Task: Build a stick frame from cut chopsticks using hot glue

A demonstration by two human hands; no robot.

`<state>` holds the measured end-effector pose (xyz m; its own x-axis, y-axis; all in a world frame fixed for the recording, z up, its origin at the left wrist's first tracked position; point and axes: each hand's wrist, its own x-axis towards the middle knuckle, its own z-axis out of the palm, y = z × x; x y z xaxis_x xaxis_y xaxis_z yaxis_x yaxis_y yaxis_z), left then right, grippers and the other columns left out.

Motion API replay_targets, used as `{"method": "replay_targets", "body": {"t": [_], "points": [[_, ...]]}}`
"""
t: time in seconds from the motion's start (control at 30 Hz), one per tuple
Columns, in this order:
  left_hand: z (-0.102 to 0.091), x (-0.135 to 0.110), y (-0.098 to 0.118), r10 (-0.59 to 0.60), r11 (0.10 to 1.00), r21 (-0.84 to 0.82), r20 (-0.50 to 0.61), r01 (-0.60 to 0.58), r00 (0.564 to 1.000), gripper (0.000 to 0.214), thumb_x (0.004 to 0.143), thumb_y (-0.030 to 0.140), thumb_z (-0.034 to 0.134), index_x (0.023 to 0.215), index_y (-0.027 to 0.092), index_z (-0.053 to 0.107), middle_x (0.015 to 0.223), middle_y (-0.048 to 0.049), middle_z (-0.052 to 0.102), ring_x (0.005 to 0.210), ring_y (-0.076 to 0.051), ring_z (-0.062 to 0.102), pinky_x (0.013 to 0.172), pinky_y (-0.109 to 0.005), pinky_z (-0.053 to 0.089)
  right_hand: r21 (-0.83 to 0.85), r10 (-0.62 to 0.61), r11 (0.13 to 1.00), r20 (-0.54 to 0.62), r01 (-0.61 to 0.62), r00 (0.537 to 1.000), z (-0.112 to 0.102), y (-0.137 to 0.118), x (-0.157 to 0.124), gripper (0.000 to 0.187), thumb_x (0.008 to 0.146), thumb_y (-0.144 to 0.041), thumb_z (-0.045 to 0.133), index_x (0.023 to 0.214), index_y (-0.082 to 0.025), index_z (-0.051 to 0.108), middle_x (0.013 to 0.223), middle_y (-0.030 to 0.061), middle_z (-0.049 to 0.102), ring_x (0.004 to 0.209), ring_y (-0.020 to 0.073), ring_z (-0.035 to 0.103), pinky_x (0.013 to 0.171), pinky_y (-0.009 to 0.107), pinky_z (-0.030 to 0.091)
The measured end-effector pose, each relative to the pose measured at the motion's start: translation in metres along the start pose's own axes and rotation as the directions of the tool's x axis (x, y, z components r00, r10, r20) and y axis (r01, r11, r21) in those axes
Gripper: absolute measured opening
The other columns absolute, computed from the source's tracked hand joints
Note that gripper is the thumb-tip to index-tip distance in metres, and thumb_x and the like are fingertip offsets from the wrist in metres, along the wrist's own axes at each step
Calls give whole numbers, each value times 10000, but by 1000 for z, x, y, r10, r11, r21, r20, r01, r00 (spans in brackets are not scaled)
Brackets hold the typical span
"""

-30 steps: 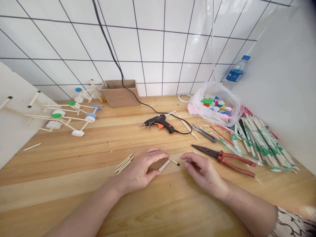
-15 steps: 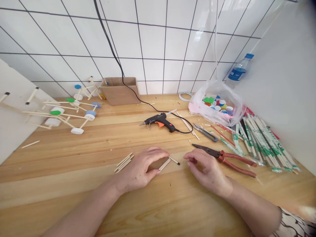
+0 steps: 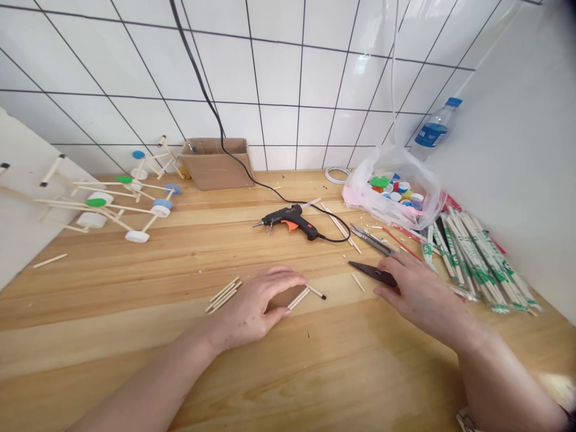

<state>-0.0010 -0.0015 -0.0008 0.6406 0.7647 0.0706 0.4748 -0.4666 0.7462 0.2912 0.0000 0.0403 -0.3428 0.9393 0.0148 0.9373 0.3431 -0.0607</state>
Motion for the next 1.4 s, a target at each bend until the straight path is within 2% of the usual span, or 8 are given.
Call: {"method": "replay_targets", "body": {"t": [0.13,0.37,0.67,0.83,0.93,1.07,1.23,1.4], "points": [[0,0,0,-1,1000,-10,-3,1,1000,489,776,54,550,1228,240,530,1245,-43,582,1200,-207,472,1028,-395,375,-78,106,992,99,-98,989,-7,13,-7,124,743,-245,633,833,-175,584,900,81,618,896,279,585,734,378,454],[1,-1,1,-13,1000,2,4,13,1000,497,770,50,555,1225,248,531,1246,-38,582,1203,-208,472,1032,-396,373,-143,185,977,214,-157,959,-2,26,-12,103,763,-261,594,799,-192,527,902,69,598,892,274,575,687,358,421],[0,0,1,-14,1000,6,-3,14,1000,498,766,50,557,1221,253,536,1241,-28,589,1197,-203,480,1030,-380,379,-159,177,978,273,-137,945,-2,22,-7,72,803,-151,467,836,-178,524,940,89,620,918,270,582,717,356,414],[0,0,2,-13,1000,3,-5,13,1000,497,769,55,554,1222,256,536,1239,-30,590,1194,-203,485,1027,-385,383,-128,163,983,289,-131,943,-7,20,-7,74,807,-159,460,800,-177,531,880,90,631,851,258,597,674,337,414],[0,-1,2,-10,1000,2,-11,10,1000,489,768,58,554,1219,247,541,1237,-36,597,1204,-208,478,1034,-393,376,-40,129,992,312,-123,941,-12,20,-12,94,821,-204,464,806,-179,553,848,86,633,829,248,597,677,331,425],[1,0,1,-4,1000,-10,-19,4,1000,470,776,69,550,1215,239,546,1247,-42,594,1214,-208,470,1039,-399,373,124,19,990,321,-62,947,-16,15,-22,166,838,-298,486,916,-187,581,885,76,642,796,219,598,686,318,438],[1,0,-1,-15,1000,-14,-14,15,1000,455,789,91,551,1219,239,548,1250,-49,595,1215,-220,472,1038,-424,373,293,-118,956,409,-7,905,-16,-9,-32,109,835,-293,525,871,-205,578,871,37,640,781,192,597,682,288,435],[1,0,-1,-12,1000,-8,-16,12,1000,460,790,85,553,1221,245,550,1249,-48,596,1214,-225,473,1037,-432,375,317,-160,949,472,3,867,-17,-31,-31,68,809,-269,551,814,-206,578,840,28,643,770,207,597,670,299,425]]}}
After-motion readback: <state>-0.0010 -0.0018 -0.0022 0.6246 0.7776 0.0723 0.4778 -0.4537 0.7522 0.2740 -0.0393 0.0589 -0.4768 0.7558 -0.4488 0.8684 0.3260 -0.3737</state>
